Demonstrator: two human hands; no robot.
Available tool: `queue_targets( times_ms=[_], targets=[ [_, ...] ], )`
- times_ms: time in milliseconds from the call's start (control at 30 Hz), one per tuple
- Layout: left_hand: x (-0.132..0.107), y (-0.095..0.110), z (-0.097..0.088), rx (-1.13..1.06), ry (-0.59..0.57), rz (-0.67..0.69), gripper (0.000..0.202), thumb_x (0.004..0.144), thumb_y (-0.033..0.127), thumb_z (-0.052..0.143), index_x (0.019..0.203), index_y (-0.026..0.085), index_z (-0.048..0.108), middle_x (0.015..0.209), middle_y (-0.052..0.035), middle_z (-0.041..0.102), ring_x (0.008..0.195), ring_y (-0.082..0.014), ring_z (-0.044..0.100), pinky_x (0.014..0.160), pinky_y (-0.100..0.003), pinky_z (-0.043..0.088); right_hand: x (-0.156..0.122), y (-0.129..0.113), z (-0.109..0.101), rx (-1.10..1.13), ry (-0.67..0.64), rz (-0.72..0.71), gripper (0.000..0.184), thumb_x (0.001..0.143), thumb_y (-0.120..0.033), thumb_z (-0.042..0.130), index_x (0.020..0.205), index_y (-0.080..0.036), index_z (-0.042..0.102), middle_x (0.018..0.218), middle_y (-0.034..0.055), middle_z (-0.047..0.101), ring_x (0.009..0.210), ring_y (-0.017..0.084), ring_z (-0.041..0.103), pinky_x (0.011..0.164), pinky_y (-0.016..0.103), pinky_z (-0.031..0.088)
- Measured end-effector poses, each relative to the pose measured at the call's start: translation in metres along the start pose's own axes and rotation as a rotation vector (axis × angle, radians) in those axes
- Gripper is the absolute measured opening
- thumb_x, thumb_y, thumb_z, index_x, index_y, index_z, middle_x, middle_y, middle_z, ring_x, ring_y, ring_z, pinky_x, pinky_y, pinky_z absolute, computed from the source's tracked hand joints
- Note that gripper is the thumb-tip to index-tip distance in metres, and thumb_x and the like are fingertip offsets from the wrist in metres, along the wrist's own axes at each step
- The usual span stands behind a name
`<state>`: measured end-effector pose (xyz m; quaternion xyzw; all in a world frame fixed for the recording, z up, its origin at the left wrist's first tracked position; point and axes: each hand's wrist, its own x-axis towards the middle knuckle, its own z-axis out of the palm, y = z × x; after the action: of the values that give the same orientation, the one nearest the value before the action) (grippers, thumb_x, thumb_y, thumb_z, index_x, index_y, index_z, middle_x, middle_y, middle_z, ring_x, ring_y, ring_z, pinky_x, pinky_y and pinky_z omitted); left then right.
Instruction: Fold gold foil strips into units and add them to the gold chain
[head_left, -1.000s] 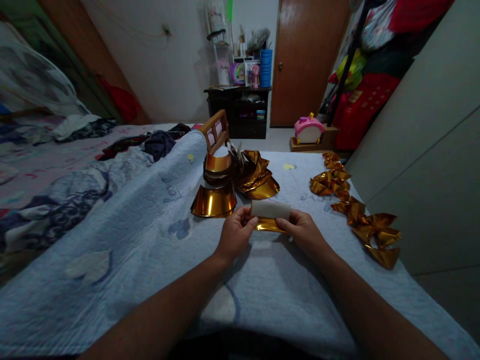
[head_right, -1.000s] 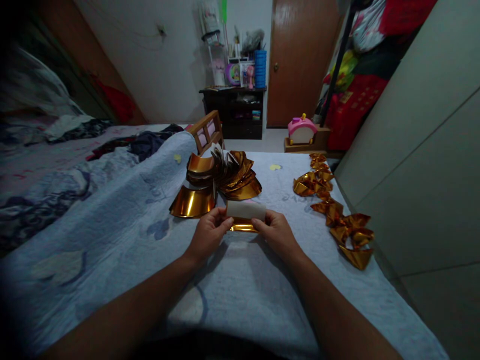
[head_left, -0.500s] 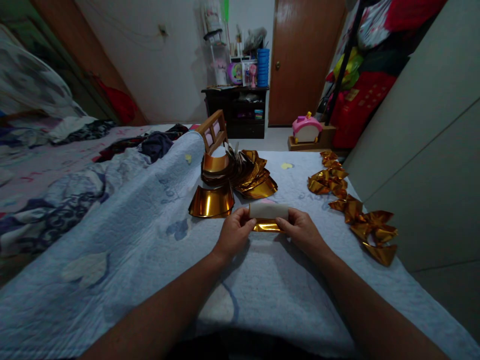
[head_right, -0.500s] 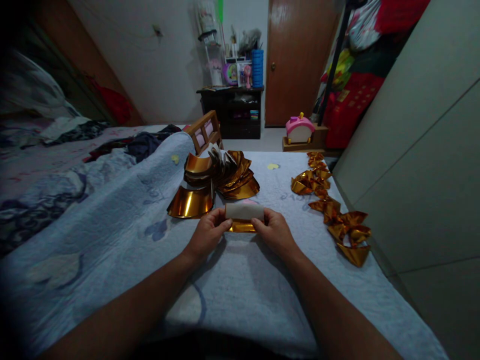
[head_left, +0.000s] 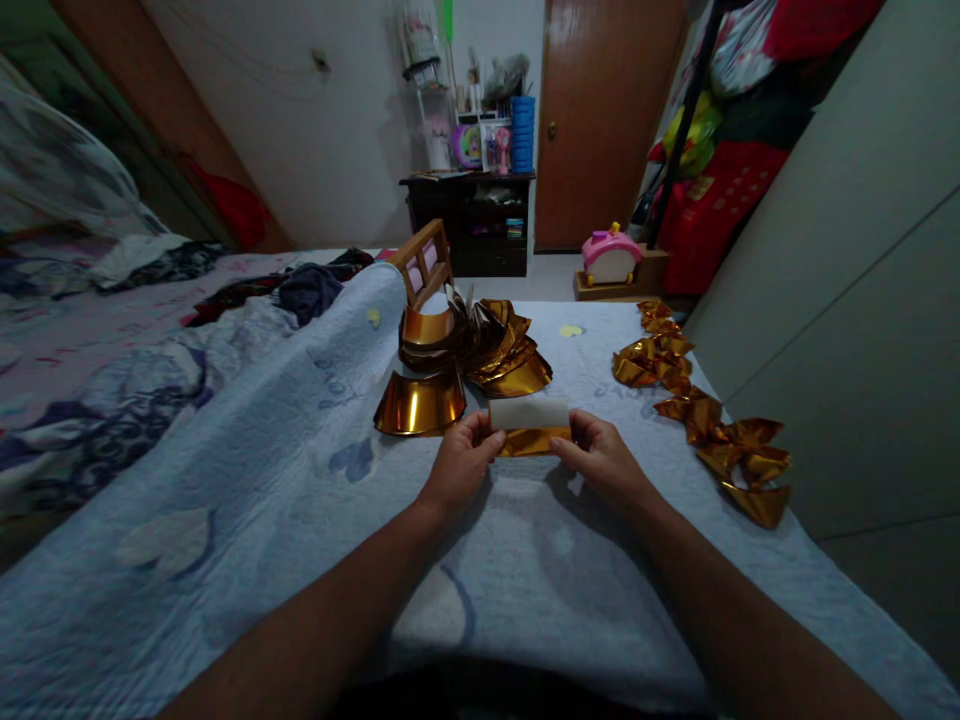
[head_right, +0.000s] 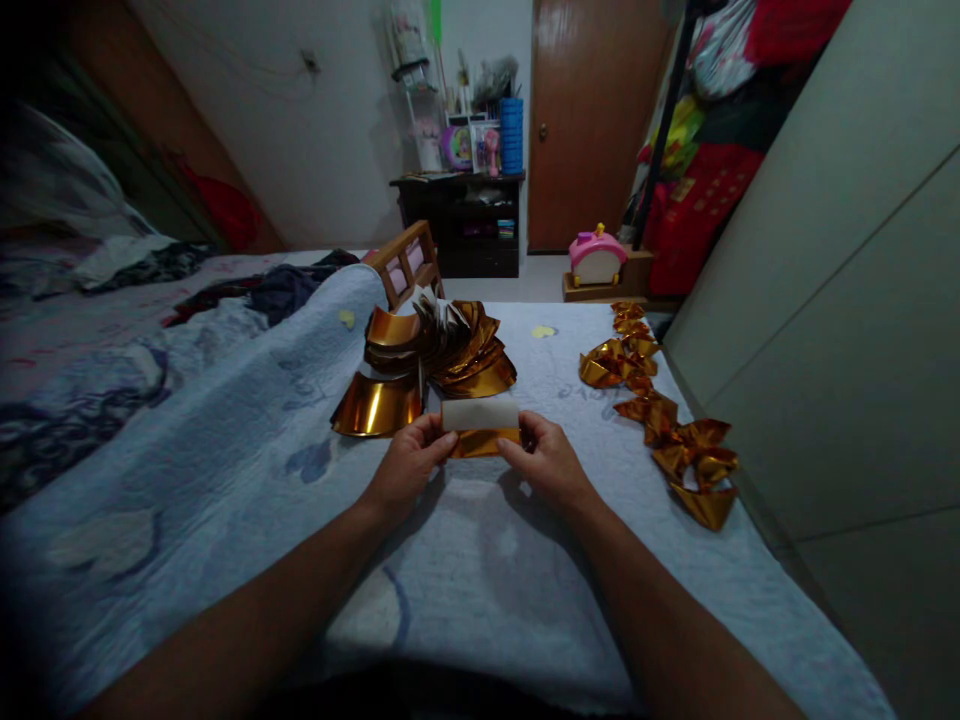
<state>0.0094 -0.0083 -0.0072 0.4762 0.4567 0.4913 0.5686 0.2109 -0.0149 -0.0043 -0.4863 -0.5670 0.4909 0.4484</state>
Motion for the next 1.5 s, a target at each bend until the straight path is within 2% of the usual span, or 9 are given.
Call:
queue_targets(
  times_ms=[233,433,667,867,967,1067,1200,1367,1500],
  targets=[
    [-0.001,0.004,0.002,0.006,0.006,0.030,0.019,0.077,0.022,0.072,0.095,0.015,0.070,0.085,-0.0021,0.070,0.077,-0.0140,0.062,0.073,-0.024,0.047,0.001,-0.003,0.002,0.068,-0.013,-0.007,0.028,0.075,-0.036,0.069,0.097,-0.018,0.069,0.085,0.0033,0.068,0.076,0.018,0.059,0.064,0.028,0.045],
    [-0.002,0.004,0.002,0.000,-0.022,0.064,0.023,0.079,0.025,0.071,0.100,0.016,0.069,0.096,-0.0049,0.072,0.089,-0.0173,0.065,0.083,-0.028,0.049,-0.001,-0.007,0.003,0.093,-0.010,-0.014,0.024,0.078,-0.038,0.068,0.092,-0.019,0.068,0.077,0.0010,0.063,0.070,0.017,0.055,0.060,0.027,0.042],
    [-0.004,0.006,0.003,0.068,0.025,0.085,0.016,0.079,0.024,0.069,0.094,0.018,0.069,0.077,0.0019,0.062,0.065,-0.0106,0.051,0.060,-0.022,0.040,-0.001,-0.009,0.004,0.130,0.002,0.001,0.029,0.078,-0.040,0.068,0.097,-0.018,0.069,0.076,0.0013,0.062,0.071,0.017,0.057,0.062,0.028,0.041],
    [-0.006,0.009,0.005,0.049,0.027,0.070,0.016,0.078,0.024,0.069,0.093,0.018,0.069,0.076,0.0011,0.063,0.063,-0.0105,0.050,0.058,-0.022,0.039,-0.001,-0.009,0.003,0.122,0.015,0.009,0.028,0.078,-0.039,0.068,0.096,-0.018,0.069,0.076,0.0018,0.063,0.071,0.017,0.056,0.062,0.029,0.042],
    [-0.006,0.010,0.006,0.016,0.007,0.038,0.023,0.076,0.027,0.074,0.097,0.017,0.070,0.083,-0.0015,0.069,0.069,-0.0126,0.058,0.062,-0.023,0.044,0.000,-0.007,0.003,0.102,0.022,-0.007,0.028,0.077,-0.039,0.069,0.095,-0.018,0.069,0.076,0.0018,0.063,0.072,0.018,0.057,0.061,0.028,0.042],
    [-0.005,0.010,0.007,-0.052,-0.031,0.021,0.035,0.069,0.028,0.082,0.101,0.017,0.070,0.095,-0.0051,0.074,0.084,-0.0175,0.067,0.075,-0.027,0.052,0.001,-0.006,0.002,0.083,0.027,-0.016,0.026,0.077,-0.038,0.068,0.093,-0.018,0.069,0.076,0.0017,0.064,0.073,0.018,0.057,0.062,0.029,0.043],
    [-0.004,0.006,0.007,-0.081,-0.036,0.006,0.039,0.067,0.026,0.085,0.102,0.016,0.070,0.100,-0.0068,0.075,0.091,-0.0201,0.070,0.086,-0.032,0.054,0.001,-0.004,0.002,0.072,0.022,-0.013,0.025,0.077,-0.038,0.067,0.093,-0.018,0.069,0.079,0.0024,0.067,0.074,0.019,0.059,0.064,0.029,0.044],
    [-0.001,0.002,0.007,-0.039,-0.045,0.000,0.035,0.073,0.025,0.079,0.105,0.013,0.070,0.103,-0.0081,0.075,0.094,-0.0200,0.069,0.089,-0.032,0.052,0.003,0.002,0.002,-0.009,0.035,0.003,0.026,0.078,-0.038,0.065,0.093,-0.017,0.070,0.086,0.0050,0.071,0.078,0.021,0.062,0.068,0.031,0.046],
    [0.002,-0.003,0.005,0.076,-0.035,0.017,0.027,0.078,0.024,0.072,0.102,0.013,0.069,0.098,-0.0075,0.074,0.090,-0.0189,0.068,0.083,-0.030,0.051,0.004,0.006,0.001,-0.199,0.094,-0.003,0.021,0.079,-0.036,0.061,0.086,-0.018,0.069,0.078,0.0044,0.068,0.073,0.020,0.060,0.065,0.030,0.044]
  ],
)
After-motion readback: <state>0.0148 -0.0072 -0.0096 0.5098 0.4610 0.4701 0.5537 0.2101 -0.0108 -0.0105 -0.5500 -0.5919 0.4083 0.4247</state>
